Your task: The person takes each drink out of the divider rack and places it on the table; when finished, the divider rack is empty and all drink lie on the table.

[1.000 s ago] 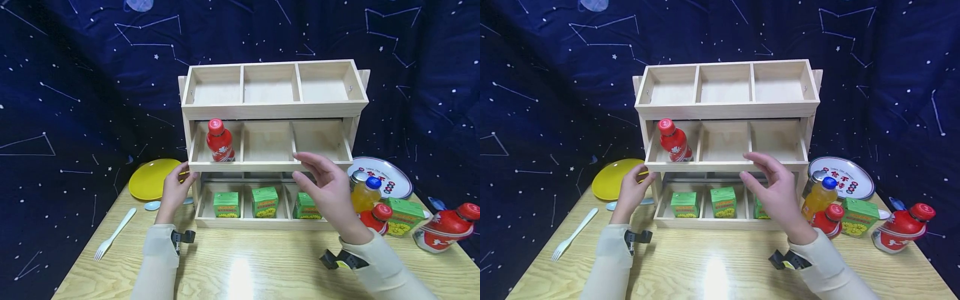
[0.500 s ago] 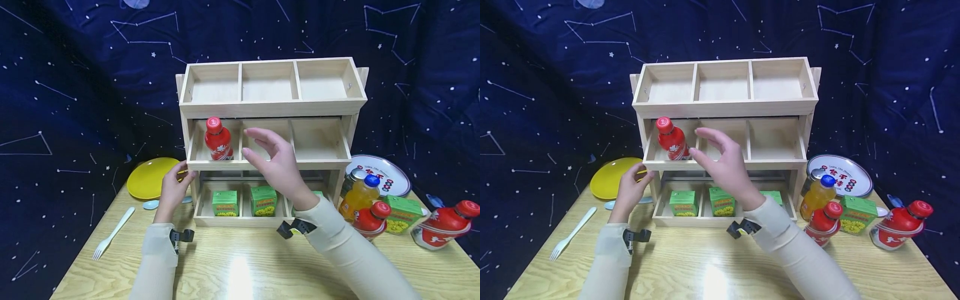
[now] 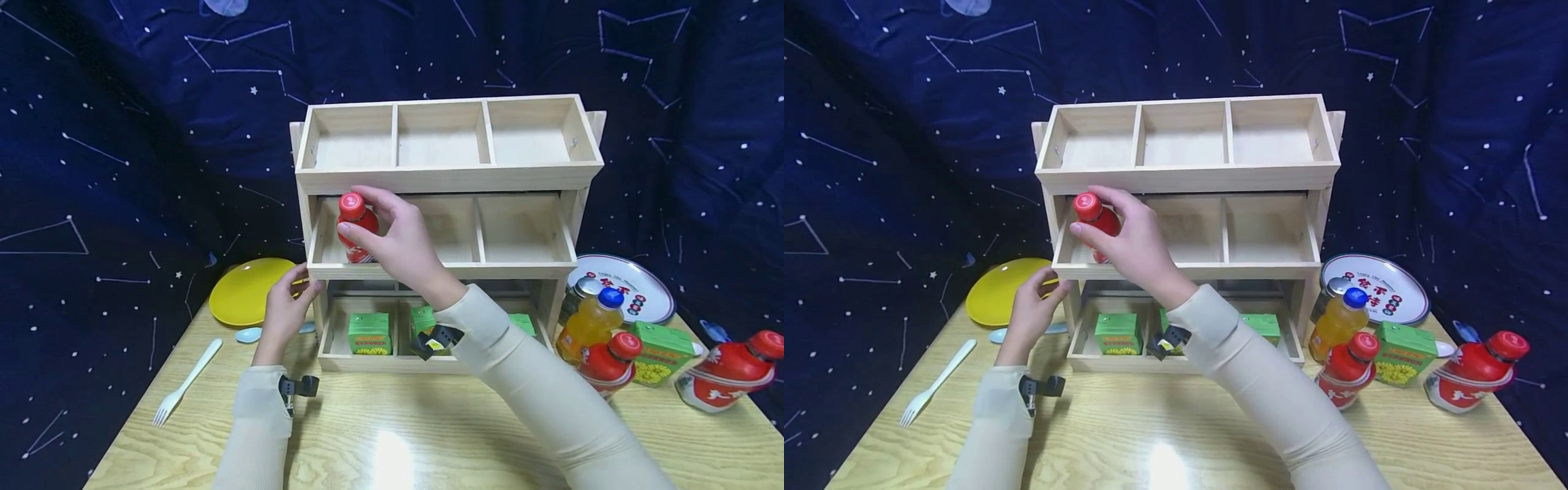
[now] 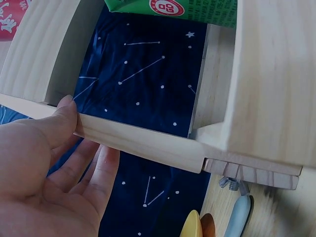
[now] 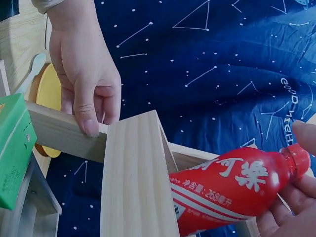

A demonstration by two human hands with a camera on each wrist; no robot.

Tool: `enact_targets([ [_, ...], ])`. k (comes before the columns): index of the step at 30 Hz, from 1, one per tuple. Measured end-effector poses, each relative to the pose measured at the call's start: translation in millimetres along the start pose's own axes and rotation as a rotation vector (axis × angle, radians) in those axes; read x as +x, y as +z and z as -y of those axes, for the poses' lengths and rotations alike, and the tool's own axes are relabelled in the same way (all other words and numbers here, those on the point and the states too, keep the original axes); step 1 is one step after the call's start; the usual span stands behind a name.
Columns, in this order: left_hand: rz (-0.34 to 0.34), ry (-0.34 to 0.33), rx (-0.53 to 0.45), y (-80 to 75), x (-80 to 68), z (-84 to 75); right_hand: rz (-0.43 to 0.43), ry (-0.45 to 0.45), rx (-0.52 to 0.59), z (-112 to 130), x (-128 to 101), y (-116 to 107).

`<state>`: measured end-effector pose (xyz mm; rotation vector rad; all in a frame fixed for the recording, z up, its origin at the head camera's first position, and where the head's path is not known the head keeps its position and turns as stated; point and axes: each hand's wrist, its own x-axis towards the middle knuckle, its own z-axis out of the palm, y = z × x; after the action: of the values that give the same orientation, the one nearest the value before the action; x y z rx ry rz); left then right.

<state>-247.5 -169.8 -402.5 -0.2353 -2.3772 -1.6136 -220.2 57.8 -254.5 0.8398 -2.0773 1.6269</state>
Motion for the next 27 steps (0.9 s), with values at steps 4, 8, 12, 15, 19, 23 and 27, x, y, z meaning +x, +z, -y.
enact_targets([
  [4, -0.001, 0.010, 0.004, 1.0, 0.5, 0.2, -0.007, 0.029, -0.035, -2, 5, 5],
  [8, 0.003, 0.015, -0.009, 1.4, 1.1, -0.6, -0.042, 0.009, -0.033, -6, 6, 8],
  [12, -0.003, 0.015, -0.008, 1.3, 0.5, -0.8, -0.080, -0.054, 0.017, -7, 7, 9],
  [15, -0.004, 0.016, 0.001, 1.5, 0.6, -1.2, -0.113, -0.127, 0.072, -1, 8, 6],
  [19, 0.000, 0.012, 0.004, 1.8, 0.7, -1.2, -0.141, -0.216, 0.103, 14, 6, -2],
  [23, -0.002, 0.003, 0.005, 1.4, 0.2, -2.0, -0.128, -0.236, 0.107, 31, -1, -9],
  [27, -0.001, -0.007, 0.005, 1.3, -0.6, -3.4, -0.091, -0.226, 0.097, 42, -14, -16],
])
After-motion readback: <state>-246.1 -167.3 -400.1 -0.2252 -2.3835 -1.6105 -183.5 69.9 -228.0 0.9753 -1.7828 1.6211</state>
